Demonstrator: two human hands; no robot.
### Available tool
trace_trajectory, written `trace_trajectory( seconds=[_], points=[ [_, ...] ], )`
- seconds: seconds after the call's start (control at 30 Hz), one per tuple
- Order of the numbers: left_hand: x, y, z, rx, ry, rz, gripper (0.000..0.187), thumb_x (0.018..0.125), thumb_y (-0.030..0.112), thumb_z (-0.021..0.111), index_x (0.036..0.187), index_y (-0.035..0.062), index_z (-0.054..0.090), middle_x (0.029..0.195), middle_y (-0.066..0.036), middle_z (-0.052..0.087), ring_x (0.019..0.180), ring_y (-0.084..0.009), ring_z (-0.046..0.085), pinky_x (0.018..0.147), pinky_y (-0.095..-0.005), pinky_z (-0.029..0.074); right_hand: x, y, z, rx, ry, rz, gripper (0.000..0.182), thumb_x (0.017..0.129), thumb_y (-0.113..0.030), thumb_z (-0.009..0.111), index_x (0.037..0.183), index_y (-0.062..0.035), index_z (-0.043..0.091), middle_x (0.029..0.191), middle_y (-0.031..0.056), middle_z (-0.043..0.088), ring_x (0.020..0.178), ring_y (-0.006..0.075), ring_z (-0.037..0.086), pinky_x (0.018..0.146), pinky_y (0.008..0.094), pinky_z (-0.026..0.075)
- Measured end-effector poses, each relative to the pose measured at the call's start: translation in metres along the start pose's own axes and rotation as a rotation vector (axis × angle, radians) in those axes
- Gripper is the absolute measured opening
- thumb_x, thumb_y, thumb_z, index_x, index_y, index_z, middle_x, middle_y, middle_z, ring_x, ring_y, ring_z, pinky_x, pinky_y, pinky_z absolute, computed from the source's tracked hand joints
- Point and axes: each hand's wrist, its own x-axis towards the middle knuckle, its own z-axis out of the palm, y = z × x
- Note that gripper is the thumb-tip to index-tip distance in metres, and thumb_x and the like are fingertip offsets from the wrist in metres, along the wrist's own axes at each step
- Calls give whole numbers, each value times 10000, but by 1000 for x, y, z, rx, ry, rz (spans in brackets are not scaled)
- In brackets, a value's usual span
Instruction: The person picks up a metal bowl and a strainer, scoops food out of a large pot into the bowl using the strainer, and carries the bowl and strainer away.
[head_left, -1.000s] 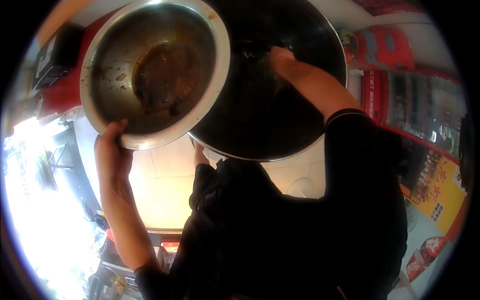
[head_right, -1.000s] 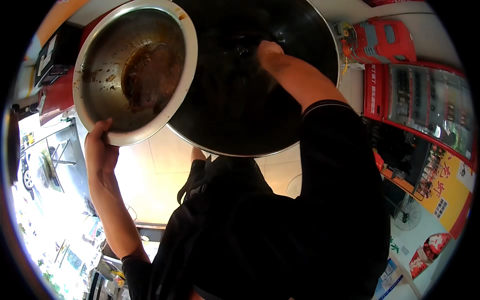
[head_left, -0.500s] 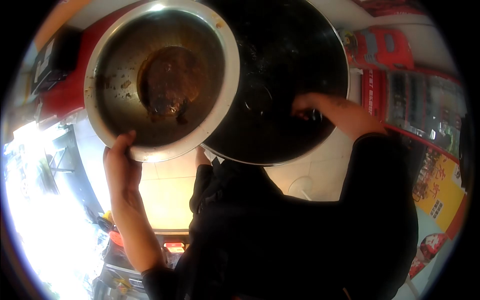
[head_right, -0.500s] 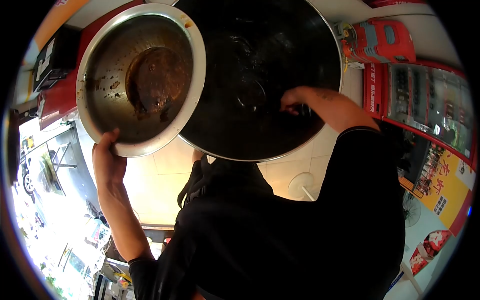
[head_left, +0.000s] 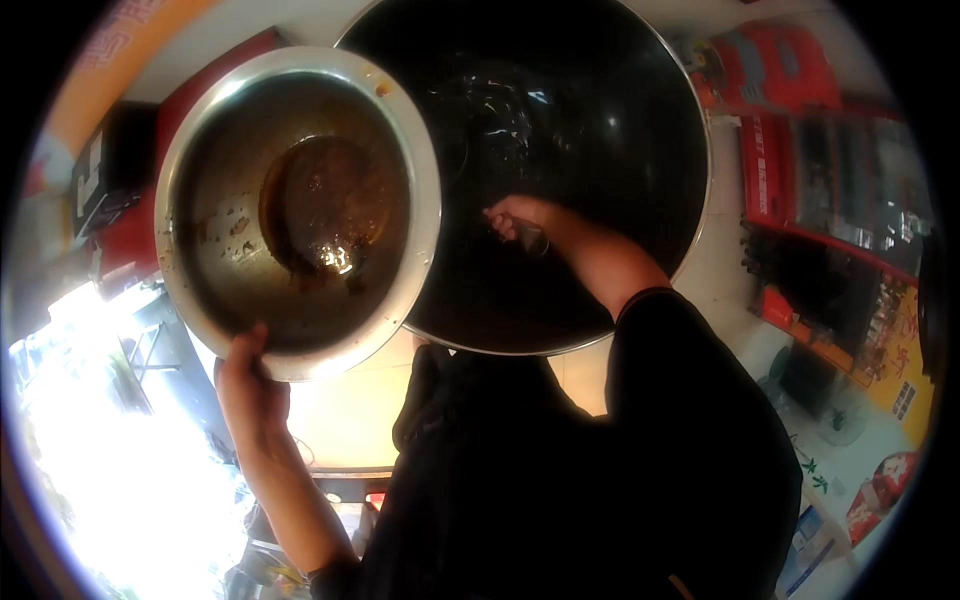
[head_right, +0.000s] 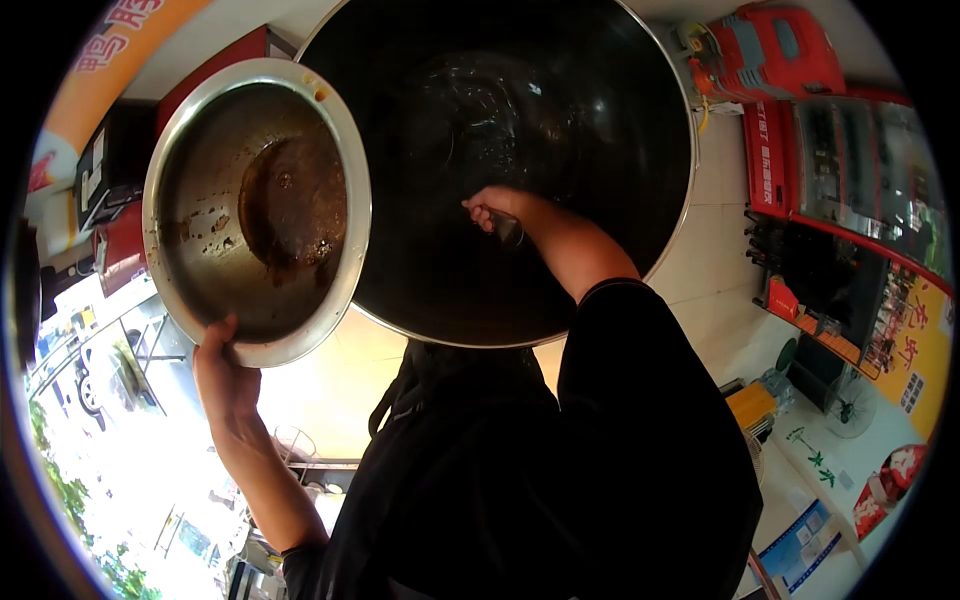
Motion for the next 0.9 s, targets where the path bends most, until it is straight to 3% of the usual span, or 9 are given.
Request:
trace_trajectory(
  seconds=[0.27, 0.33, 0.47, 0.53, 0.63, 0.83, 0.9],
  points=[
    [7, -3, -13, 19, -64, -20, 288, 868, 6, 650, 1137, -95, 626, 1061, -134, 670, 1024, -215, 634, 964, -321, 520, -74, -11, -5, 3, -1, -124, 233, 1037, -169, 559, 825, -145, 468, 686, -56, 451, 532, 35, 407, 505, 222, 338],
    [17, -6, -24, -4, -46, -22, 263, 873, 26, 652, 1108, -87, 628, 1051, -122, 670, 1045, -198, 619, 968, -309, 509, -93, -10, -3, 31, -38, -122, 152, 1019, -174, 586, 890, -122, 524, 691, -63, 451, 527, 27, 381, 478, 204, 302],
    [14, -6, -20, 5, -75, -4, 280, 879, 36, 648, 1127, -88, 618, 1076, -119, 669, 1074, -199, 612, 987, -311, 501, -142, -11, 14, 26, -22, -145, 127, 1019, -162, 583, 916, -105, 534, 694, -63, 457, 528, 19, 379, 469, 187, 292],
    [12, -4, -16, -19, -139, -16, 307, 885, 28, 630, 1163, -98, 598, 1106, -129, 665, 1087, -218, 614, 999, -330, 501, -159, -13, 20, -14, 5, -174, 196, 1033, -163, 571, 856, -119, 497, 700, -55, 479, 520, 14, 412, 478, 192, 349],
    [6, -3, -7, -34, -165, -1, 332, 892, 14, 608, 1195, -116, 576, 1131, -145, 658, 1104, -239, 620, 1000, -355, 510, -181, -14, 26, -38, 35, -193, 187, 1026, -168, 591, 867, -105, 514, 700, -50, 495, 514, 11, 422, 466, 183, 353],
    [-5, 1, 5, -3, -190, 22, 308, 902, -1, 586, 1171, -148, 558, 1102, -186, 652, 1030, -279, 667, 890, -373, 572, -213, -18, 19, -160, 36, -209, 201, 1011, -185, 628, 853, -107, 533, 681, -31, 512, 514, 42, 457, 478, 223, 405],
    [-3, 0, 4, -16, -203, 17, 291, 904, -1, 584, 1154, -146, 557, 1068, -183, 657, 996, -282, 677, 858, -376, 583, -228, -26, 22, -404, 280, -244, 206, 988, -200, 664, 848, -92, 557, 690, -7, 538, 526, 84, 489, 492, 257, 435]
  ],
)
